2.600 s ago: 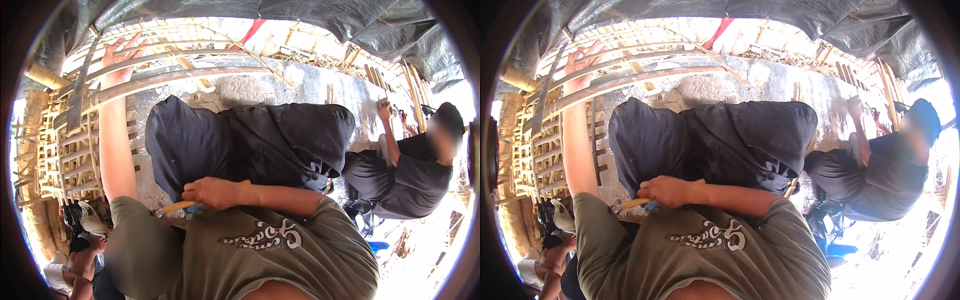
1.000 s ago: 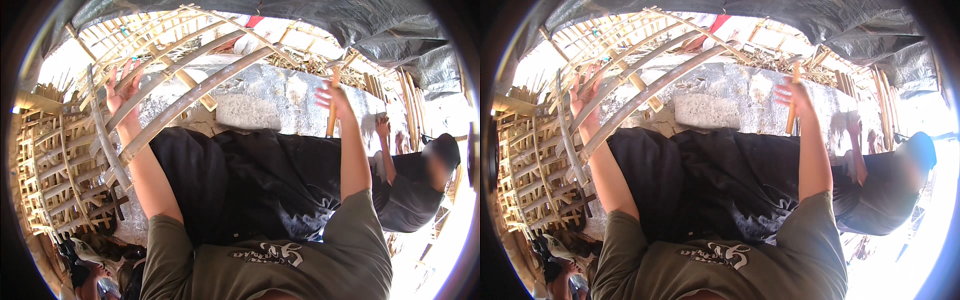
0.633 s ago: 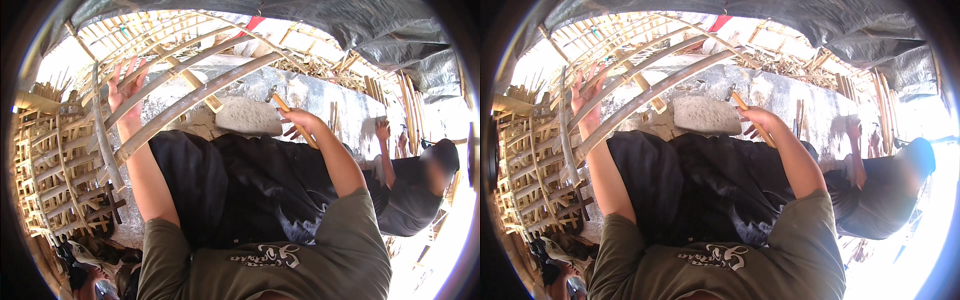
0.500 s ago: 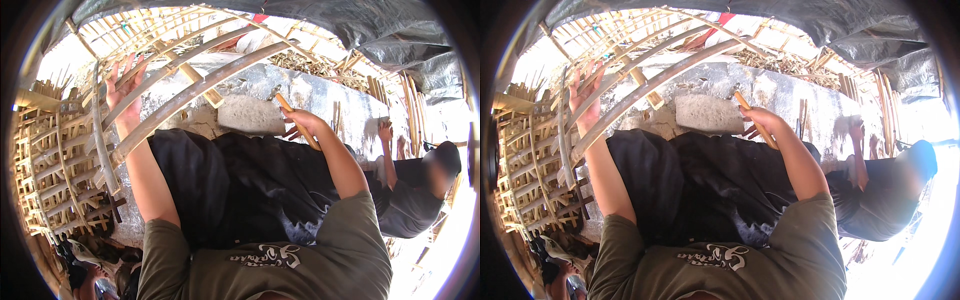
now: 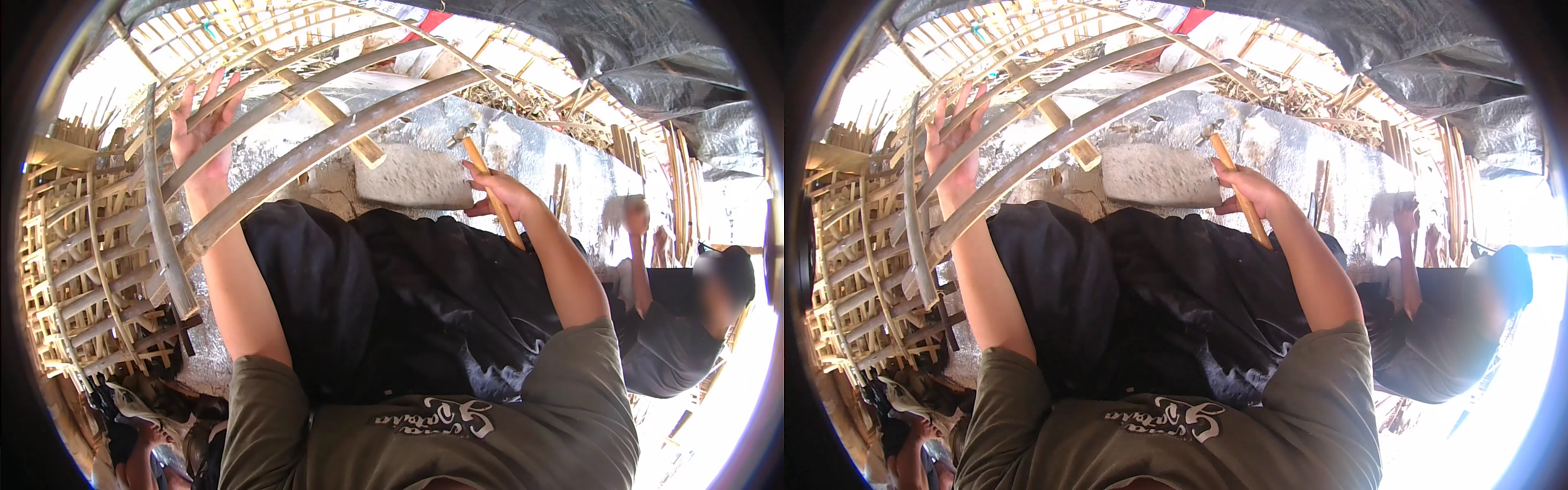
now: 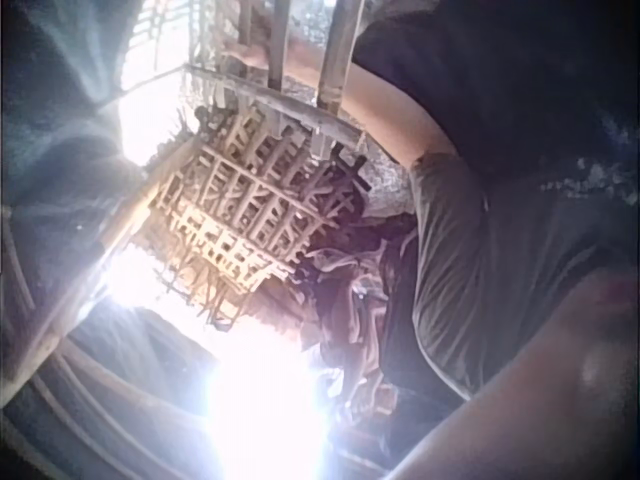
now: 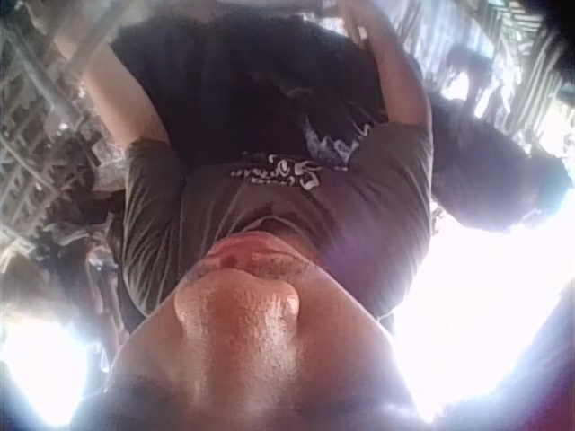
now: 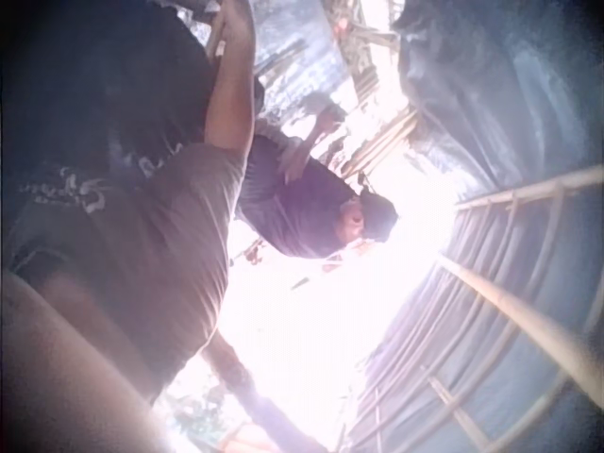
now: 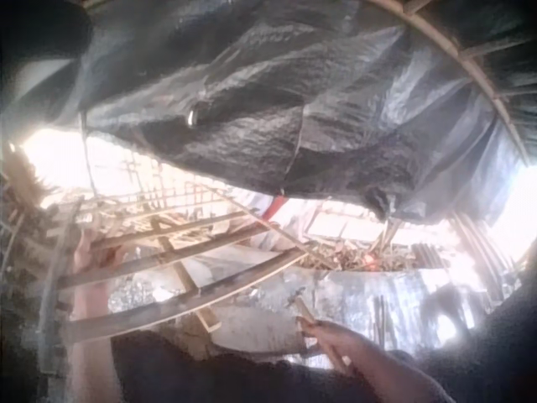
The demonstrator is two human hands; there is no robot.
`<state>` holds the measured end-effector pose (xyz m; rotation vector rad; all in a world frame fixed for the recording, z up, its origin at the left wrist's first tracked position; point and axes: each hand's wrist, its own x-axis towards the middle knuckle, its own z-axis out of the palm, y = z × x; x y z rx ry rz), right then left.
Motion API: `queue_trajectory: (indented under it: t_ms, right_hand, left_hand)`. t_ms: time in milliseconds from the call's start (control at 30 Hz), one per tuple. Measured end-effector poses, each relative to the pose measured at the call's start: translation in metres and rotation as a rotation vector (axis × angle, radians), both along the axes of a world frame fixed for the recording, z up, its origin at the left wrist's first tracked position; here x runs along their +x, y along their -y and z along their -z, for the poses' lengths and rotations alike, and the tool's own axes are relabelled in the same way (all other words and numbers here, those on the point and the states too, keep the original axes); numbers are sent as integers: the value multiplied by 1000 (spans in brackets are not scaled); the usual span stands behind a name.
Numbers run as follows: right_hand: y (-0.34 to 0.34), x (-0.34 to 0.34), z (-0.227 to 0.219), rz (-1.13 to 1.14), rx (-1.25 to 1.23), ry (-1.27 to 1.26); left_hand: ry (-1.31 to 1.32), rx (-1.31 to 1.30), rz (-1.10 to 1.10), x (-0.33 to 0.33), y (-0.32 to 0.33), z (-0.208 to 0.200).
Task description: The person assembles a bamboo frame by hand, positioning slats and using a hammer to secure them. The person repeatedly adjusts the frame and hammers joints to tighten the structure.
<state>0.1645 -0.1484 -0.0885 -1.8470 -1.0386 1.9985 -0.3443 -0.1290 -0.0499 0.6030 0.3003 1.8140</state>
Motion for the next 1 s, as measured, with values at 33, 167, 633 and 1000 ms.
queue_trajectory:
  t_ms: [33,167,633,1000]
  right_hand:
    - [1,-6,1,34,-13,48]
    - [-4,-9,11,47,-33,-113]
    - [-10,7,5,341,148,-54]
    - [-30,41,-39,424,1039,440]
  left_hand:
    - [8,-11,-7,1,0,0]
    - [26,20,25,5,-1,-6]
    - [-75,-259,-46,40,-9,-11]
    - [-169,-139,201,57,-50,63]
